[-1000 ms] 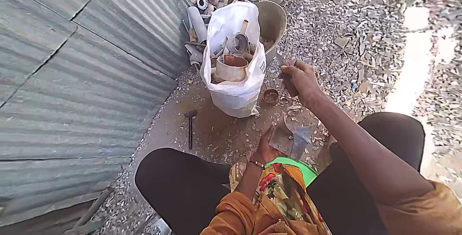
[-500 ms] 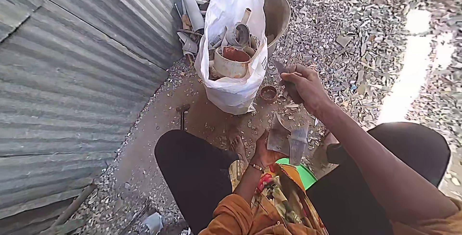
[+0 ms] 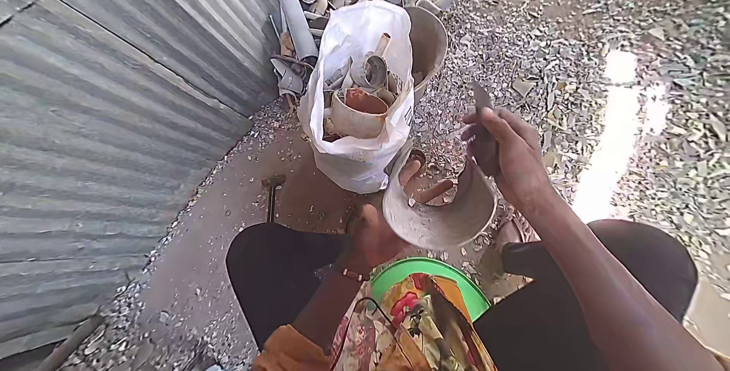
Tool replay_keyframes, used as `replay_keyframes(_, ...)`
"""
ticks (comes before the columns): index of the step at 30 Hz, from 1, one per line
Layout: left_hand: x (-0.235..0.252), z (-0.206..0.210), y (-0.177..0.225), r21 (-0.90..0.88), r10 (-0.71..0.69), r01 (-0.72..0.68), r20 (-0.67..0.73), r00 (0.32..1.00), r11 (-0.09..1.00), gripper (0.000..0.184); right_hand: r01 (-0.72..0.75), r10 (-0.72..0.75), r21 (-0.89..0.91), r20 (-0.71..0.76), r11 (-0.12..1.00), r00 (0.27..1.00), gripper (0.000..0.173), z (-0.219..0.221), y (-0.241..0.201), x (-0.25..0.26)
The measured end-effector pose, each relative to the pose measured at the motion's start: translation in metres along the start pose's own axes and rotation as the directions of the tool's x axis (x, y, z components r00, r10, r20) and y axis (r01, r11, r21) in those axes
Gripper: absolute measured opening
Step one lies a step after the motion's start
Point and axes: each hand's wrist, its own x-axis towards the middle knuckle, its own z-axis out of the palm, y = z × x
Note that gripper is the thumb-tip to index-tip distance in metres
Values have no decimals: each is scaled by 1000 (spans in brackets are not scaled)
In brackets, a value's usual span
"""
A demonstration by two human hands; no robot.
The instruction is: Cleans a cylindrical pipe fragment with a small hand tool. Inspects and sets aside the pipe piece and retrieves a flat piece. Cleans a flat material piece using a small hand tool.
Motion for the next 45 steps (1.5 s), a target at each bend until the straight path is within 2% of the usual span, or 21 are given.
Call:
replay_keyframes(1, 10, 3, 14, 36, -6, 1, 119, 993, 999, 97, 74, -75, -31, -20, 997, 997, 30, -6, 0, 0)
replay_keyframes(2, 20, 8, 26, 85, 0, -13, 161, 987, 996, 106, 144, -146, -69, -26, 987, 989, 28, -11, 2, -3)
replay_keyframes(3, 29, 11, 36, 122, 3, -23, 154, 988, 992, 109, 215, -218, -120, -6, 969, 976, 26, -17, 4, -5)
replay_keyframes(5, 46, 11, 45, 263, 77, -78, 12, 997, 962, 94, 296, -290, -168, 60, 940, 955, 24, -20, 9, -14)
replay_keyframes(7, 63, 7, 40, 446, 244, -132, -203, 948, 885, 72, 254, -245, -197, 69, 947, 967, 23, -16, 16, -23)
replay_keyframes(8, 71, 0, 39, 538, 287, -128, -222, 932, 833, 65, 192, -189, -218, 35, 957, 981, 23, -15, 21, -25)
replay_keyframes(11, 86, -7, 39, 708, 330, -151, -122, 936, 690, 48, -7, -21, -260, -106, 966, 994, 21, -17, 37, -22)
replay_keyframes(12, 87, -6, 40, 715, 325, -172, -81, 942, 677, 52, -29, -9, -280, -132, 959, 991, 23, -18, 42, -22)
replay_keyframes(14, 83, -9, 46, 672, 342, -237, -25, 940, 701, 64, 123, -180, -432, -92, 893, 979, 35, -15, 52, -33)
replay_keyframes(16, 79, -19, 57, 556, 382, -347, 58, 922, 755, 66, 418, -467, -544, 55, 727, 883, 39, -8, 54, -48)
replay_keyframes(17, 77, -28, 62, 458, 372, -392, 136, 918, 798, 65, 525, -543, -537, 141, 661, 828, 37, -3, 52, -57)
replay_keyframes(18, 75, -37, 63, 341, 376, -406, 153, 914, 848, 70, 596, -585, -518, 210, 613, 783, 33, 3, 52, -66)
replay_keyframes(19, 72, -44, 61, 203, 374, -386, 96, 922, 900, 76, 636, -601, -506, 258, 583, 756, 32, 10, 55, -75)
replay_keyframes(21, 73, -48, 59, 51, 308, -310, 39, 951, 950, 90, 649, -585, -501, 304, 573, 752, 35, 22, 67, -87)
replay_keyframes(23, 81, -42, 55, 4, 293, -293, 29, 956, 956, 96, 608, -517, -487, 324, 627, 792, 37, 29, 78, -89)
replay_keyframes(28, 95, -30, 49, -95, 409, -406, 24, 912, 909, 84, 525, -431, -477, 299, 705, 851, 40, 30, 76, -77)
replay_keyframes(30, 96, -29, 48, -63, 445, -442, 53, 894, 895, 79, 435, -360, -410, 249, 802, 899, 43, 31, 73, -71)
replay_keyframes(33, 95, -20, 40, 17, 477, -477, -35, 878, 879, 65, 249, -207, -336, 157, 908, 966, 45, 33, 74, -63)
replay_keyframes(38, 105, -18, 33, 151, 461, -493, 202, 864, 857, 62, 170, -125, -391, 138, 904, 982, 37, 37, 77, -48)
replay_keyframes(41, 104, -17, 22, 136, 475, -487, 112, 873, 863, 52, 110, -18, -393, 231, 913, 973, 36, 47, 77, -46)
replay_keyframes(45, 108, -19, 8, 239, 491, -454, -127, 862, 858, 51, -136, 215, -245, 337, 960, 917, 31, 60, 69, -58)
